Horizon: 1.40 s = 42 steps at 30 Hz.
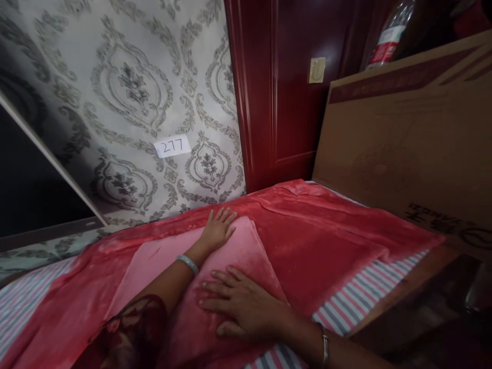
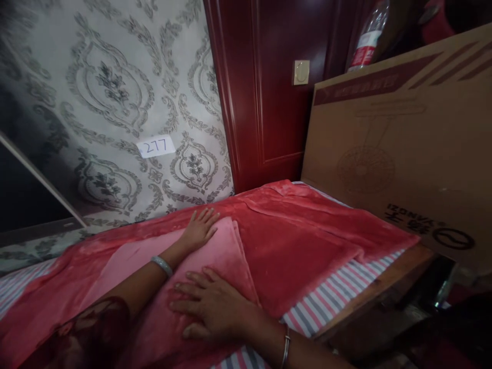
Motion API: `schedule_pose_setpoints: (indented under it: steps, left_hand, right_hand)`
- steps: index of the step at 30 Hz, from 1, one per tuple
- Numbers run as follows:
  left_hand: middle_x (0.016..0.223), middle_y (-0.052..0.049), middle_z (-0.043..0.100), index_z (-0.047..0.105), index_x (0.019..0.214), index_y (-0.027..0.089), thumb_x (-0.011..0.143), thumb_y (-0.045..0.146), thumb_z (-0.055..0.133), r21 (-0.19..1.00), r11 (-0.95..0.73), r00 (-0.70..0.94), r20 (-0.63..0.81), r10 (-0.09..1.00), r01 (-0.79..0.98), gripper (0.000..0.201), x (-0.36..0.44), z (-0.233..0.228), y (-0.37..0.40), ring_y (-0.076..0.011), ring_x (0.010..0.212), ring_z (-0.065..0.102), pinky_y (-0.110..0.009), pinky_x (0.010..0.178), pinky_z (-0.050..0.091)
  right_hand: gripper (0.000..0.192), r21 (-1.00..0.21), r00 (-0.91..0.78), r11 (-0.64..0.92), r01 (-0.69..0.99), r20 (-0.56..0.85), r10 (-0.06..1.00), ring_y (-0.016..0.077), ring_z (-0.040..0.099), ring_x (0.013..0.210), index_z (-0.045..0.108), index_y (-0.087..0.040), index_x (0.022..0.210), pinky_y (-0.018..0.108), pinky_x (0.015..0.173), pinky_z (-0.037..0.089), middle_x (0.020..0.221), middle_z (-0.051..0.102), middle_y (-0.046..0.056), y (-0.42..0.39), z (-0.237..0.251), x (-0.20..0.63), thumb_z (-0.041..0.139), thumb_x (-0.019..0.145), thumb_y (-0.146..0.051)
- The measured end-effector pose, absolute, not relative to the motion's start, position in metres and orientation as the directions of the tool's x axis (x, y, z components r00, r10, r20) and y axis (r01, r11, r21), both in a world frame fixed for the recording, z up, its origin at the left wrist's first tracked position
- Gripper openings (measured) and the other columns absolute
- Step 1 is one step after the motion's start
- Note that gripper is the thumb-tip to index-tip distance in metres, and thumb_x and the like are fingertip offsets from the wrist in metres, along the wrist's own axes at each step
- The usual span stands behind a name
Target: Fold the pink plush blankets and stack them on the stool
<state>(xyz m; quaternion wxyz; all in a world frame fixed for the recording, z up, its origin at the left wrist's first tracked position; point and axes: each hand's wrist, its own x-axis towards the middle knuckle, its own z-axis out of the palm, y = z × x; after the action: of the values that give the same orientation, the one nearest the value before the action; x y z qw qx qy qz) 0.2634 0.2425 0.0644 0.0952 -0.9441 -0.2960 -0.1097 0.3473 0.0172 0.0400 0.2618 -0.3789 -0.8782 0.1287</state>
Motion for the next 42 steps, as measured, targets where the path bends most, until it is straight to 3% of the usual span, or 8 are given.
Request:
schedule_pose_setpoints:
  steps: [3,6,11,18,25,31,36,42]
  left_hand:
    - [0.162,-0.014,0.035,0.042,0.153,0.021,0.100,0.039,0.044,-0.263,-0.781,0.813,0.337,0.476,0.566,0.056,0.260,0.078,0.228,-0.0315,0.153,0.025,-0.064,0.122,0.015]
    - [0.163,-0.015,0.033,0.039,0.155,0.021,0.099,0.036,0.045,-0.354,-0.766,0.828,0.397,0.395,0.536,0.058,0.253,0.082,0.210,-0.0293,0.154,0.023,-0.064,0.123,0.014]
    - [0.166,-0.018,0.023,0.027,0.159,0.014,0.097,0.024,0.042,-0.375,-0.743,0.788,0.523,0.324,0.554,0.064,0.251,0.074,0.183,-0.0278,0.156,0.007,-0.063,0.124,0.009]
    - [0.167,-0.018,0.017,0.027,0.159,0.013,0.096,0.020,0.039,-0.196,-0.733,0.718,0.469,0.514,0.652,0.064,0.255,0.086,0.167,-0.0286,0.156,0.004,-0.063,0.125,0.001]
    - [0.168,-0.016,0.014,0.026,0.159,0.010,0.096,0.016,0.035,-0.186,-0.755,0.736,0.454,0.502,0.629,0.064,0.258,0.095,0.151,-0.0266,0.156,0.000,-0.061,0.125,-0.001]
    - [0.168,-0.019,0.014,0.026,0.158,0.008,0.096,0.029,0.043,-0.105,-0.739,0.735,0.264,0.624,0.665,0.068,0.270,0.103,0.162,-0.0304,0.157,0.005,-0.060,0.124,0.000]
    - [0.161,-0.029,0.029,0.031,0.155,0.004,0.097,0.048,0.040,-0.017,-0.708,0.706,0.076,0.704,0.707,0.073,0.301,0.089,0.176,-0.0407,0.151,0.025,-0.068,0.117,0.021]
    - [0.164,-0.021,0.029,0.038,0.155,0.018,0.097,0.054,0.038,-0.005,-0.746,0.744,0.086,0.663,0.666,0.068,0.319,0.054,0.178,-0.0429,0.151,0.023,-0.072,0.116,0.016]
  right_hand:
    - [0.056,-0.473,-0.507,0.671,0.570,0.439,0.741,0.0218,0.032,0.149,0.048,-0.029,0.149,0.045,0.126,0.017,0.158,0.044,0.004,0.018,0.034,0.352,0.057,0.098,-0.050]
    - [0.049,-0.529,-0.251,0.627,0.572,0.614,0.748,0.0215,0.045,0.140,0.051,-0.024,0.146,0.042,0.118,0.036,0.148,0.055,0.010,0.031,0.040,0.359,0.052,0.098,-0.034]
    - [0.058,-0.517,0.082,0.497,0.697,0.746,0.661,0.0248,0.047,0.133,0.048,-0.022,0.147,0.050,0.116,0.039,0.141,0.055,0.013,0.059,0.072,0.352,0.045,0.091,-0.011]
    - [0.056,-0.541,0.040,0.405,0.737,0.634,0.773,0.0249,0.051,0.124,0.061,-0.017,0.133,0.045,0.113,0.042,0.130,0.059,0.014,0.051,0.065,0.326,0.045,0.081,-0.004]
    - [0.064,-0.544,0.090,0.369,0.753,0.641,0.762,0.0242,0.049,0.129,0.055,-0.016,0.140,0.044,0.115,0.040,0.134,0.057,0.014,0.040,0.070,0.336,0.041,0.079,-0.002]
    - [0.033,-0.493,-0.077,0.387,0.779,0.536,0.840,0.0217,0.061,0.110,0.069,-0.018,0.112,0.039,0.102,0.049,0.114,0.068,0.010,-0.001,0.056,0.343,0.046,0.089,-0.009]
    - [0.051,-0.343,-0.058,0.201,0.918,0.384,0.922,0.0320,0.032,0.148,0.051,-0.023,0.147,0.059,0.122,0.020,0.156,0.046,0.011,-0.019,0.033,0.359,0.055,0.098,-0.038]
    - [0.060,-0.408,-0.049,0.150,0.901,0.248,0.968,0.0285,0.012,0.156,0.028,-0.033,0.159,0.058,0.122,0.022,0.168,0.022,0.002,-0.020,0.004,0.364,0.042,0.103,-0.048]
